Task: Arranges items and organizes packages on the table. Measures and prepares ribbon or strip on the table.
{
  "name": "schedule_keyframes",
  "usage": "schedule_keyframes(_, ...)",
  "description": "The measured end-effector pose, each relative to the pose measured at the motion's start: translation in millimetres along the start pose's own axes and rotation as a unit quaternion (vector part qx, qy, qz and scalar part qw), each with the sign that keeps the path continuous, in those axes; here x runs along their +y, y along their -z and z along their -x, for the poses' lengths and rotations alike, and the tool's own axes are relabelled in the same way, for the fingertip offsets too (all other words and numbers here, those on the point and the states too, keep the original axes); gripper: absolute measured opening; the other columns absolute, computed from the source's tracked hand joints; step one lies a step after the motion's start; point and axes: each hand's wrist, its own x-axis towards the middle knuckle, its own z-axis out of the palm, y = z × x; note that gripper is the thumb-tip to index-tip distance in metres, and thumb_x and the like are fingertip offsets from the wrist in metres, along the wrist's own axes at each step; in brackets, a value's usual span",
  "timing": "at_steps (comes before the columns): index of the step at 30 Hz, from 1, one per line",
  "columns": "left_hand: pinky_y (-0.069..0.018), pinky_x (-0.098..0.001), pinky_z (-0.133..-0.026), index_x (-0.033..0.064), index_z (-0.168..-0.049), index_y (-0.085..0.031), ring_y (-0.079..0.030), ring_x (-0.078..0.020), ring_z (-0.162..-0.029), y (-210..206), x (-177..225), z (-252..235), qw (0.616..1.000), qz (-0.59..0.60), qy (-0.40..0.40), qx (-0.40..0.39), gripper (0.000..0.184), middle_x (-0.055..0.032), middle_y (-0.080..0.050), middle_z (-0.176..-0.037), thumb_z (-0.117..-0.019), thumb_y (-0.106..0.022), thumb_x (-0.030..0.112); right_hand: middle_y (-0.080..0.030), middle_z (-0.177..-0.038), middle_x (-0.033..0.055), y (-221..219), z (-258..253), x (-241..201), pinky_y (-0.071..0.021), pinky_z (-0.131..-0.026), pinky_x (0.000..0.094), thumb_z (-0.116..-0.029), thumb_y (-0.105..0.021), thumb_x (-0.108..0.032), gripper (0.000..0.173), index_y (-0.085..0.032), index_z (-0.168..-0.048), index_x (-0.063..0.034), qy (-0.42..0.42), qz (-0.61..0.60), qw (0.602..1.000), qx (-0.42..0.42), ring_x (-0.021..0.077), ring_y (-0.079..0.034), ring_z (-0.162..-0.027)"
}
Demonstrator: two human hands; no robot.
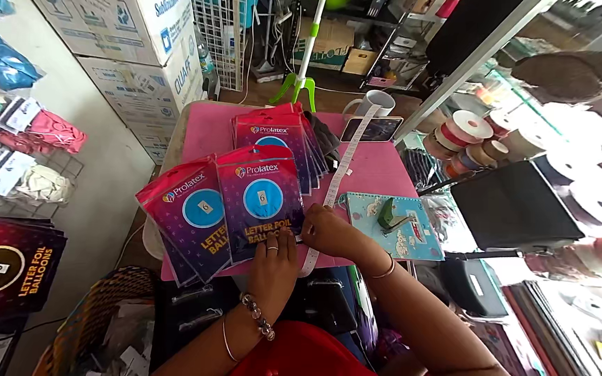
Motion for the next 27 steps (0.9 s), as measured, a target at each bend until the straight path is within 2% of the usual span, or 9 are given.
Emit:
schedule_keyframes(4,-0.0569,-0.0402,-0.078,0.006,-0.126,-0.072,-0.073,-0.0315,-0.102,-3,-1,0,1.0,0.016,-0.005,0.02,0.038,-0.0138,-0.073,-0.123,-0.0882,-0.066,0.003,-0.057,-0.126,0.0257,-1,-2,-4,-0.0403,-0.105,0.0538,-0.0951,-0.068,-0.027,0.036,-0.067,-0.105,0.0073,-0.026,0.009,1.0,-0.004,0.0411,-0.05,-0.125)
schedule_keyframes(7,-0.057,-0.0408,-0.08,0.0119,-0.131,-0.071,-0.072,-0.0338,-0.103,-1,-4,2,0.999,0.025,-0.02,0.001,0.044,-0.0171,-0.071,-0.126,-0.0875,-0.068,0.003,-0.058,-0.122,0.0248,5,-3,1,-0.0428,-0.103,0.051,-0.0937,-0.073,-0.023,0.038,-0.064,-0.113,0.0083,-0.011,-0.016,1.0,0.001,0.0374,-0.055,-0.116)
schedule_keyframes(10,-0.058,-0.0423,-0.08,0.0104,-0.128,-0.072,-0.072,-0.0347,-0.104,2,-6,1,0.999,0.024,-0.031,-0.013,0.042,-0.0179,-0.07,-0.126,-0.0874,-0.068,0.002,-0.057,-0.123,0.0235,12,-2,3,-0.0448,-0.102,0.0479,-0.0944,-0.071,-0.015,0.035,-0.059,-0.118,0.0079,-0.003,-0.039,0.999,-0.005,0.0338,-0.057,-0.113)
schedule_keyframes(15,-0.0589,-0.0399,-0.077,0.0062,-0.127,-0.072,-0.073,-0.035,-0.101,6,-2,-1,0.999,-0.007,-0.04,-0.031,0.039,-0.0206,-0.07,-0.125,-0.0887,-0.066,0.0,-0.057,-0.126,0.0241,6,-2,4,-0.043,-0.105,0.0503,-0.093,-0.075,-0.021,0.043,-0.059,-0.122,0.0071,-0.012,-0.031,0.999,0.001,0.0363,-0.056,-0.118)
schedule_keyframes(18,-0.0591,-0.041,-0.076,0.0067,-0.117,-0.076,-0.075,-0.0316,-0.096,10,-9,-8,0.999,-0.005,-0.051,-0.017,0.03,-0.0166,-0.074,-0.116,-0.0894,-0.066,0.003,-0.057,-0.129,0.024,6,4,1,-0.0422,-0.107,0.0522,-0.0943,-0.07,-0.011,0.035,-0.059,-0.124,0.0046,0.0,-0.032,0.999,0.035,0.0392,-0.054,-0.123)
schedule_keyframes(20,-0.0578,-0.0425,-0.076,0.0058,-0.112,-0.077,-0.075,-0.0298,-0.094,17,-16,-12,0.999,-0.003,-0.049,-0.001,0.026,-0.0144,-0.076,-0.111,-0.0887,-0.067,0.003,-0.059,-0.129,0.0233,4,9,1,-0.0421,-0.107,0.0521,-0.0962,-0.067,-0.016,0.037,-0.06,-0.127,0.0033,0.007,-0.072,0.993,0.089,0.0385,-0.054,-0.124)
schedule_keyframes(23,-0.0569,-0.0407,-0.077,0.0065,-0.115,-0.077,-0.074,-0.0282,-0.094,39,-22,-7,0.998,-0.048,-0.047,0.007,0.027,-0.0124,-0.076,-0.111,-0.0907,-0.065,0.004,-0.058,-0.138,0.021,-5,4,1,-0.0434,-0.109,0.0507,-0.098,-0.066,-0.032,0.053,-0.054,-0.138,0.0008,-0.027,-0.137,0.978,0.152,0.0362,-0.055,-0.128)
schedule_keyframes(25,-0.0558,-0.0382,-0.073,0.0071,-0.113,-0.077,-0.074,-0.0263,-0.091,54,-24,2,0.995,-0.086,-0.047,0.008,0.025,-0.0109,-0.077,-0.108,-0.0922,-0.063,0.005,-0.061,-0.133,0.0196,-13,-5,-4,-0.0466,-0.106,0.0496,-0.0966,-0.068,-0.031,0.058,-0.05,-0.142,0.0007,-0.03,-0.174,0.968,0.18,0.0334,-0.06,-0.121)
schedule_keyframes(27,-0.0542,-0.0356,-0.069,0.0082,-0.11,-0.078,-0.074,-0.0233,-0.087,61,-27,12,0.992,-0.113,-0.046,0.013,0.024,-0.0085,-0.077,-0.106,-0.0927,-0.062,0.007,-0.069,-0.116,0.0147,-18,-9,-17,-0.0553,-0.093,0.0442,-0.0958,-0.069,-0.023,0.054,-0.048,-0.141,-0.0006,-0.017,-0.209,0.959,0.192,0.0261,-0.069,-0.104)
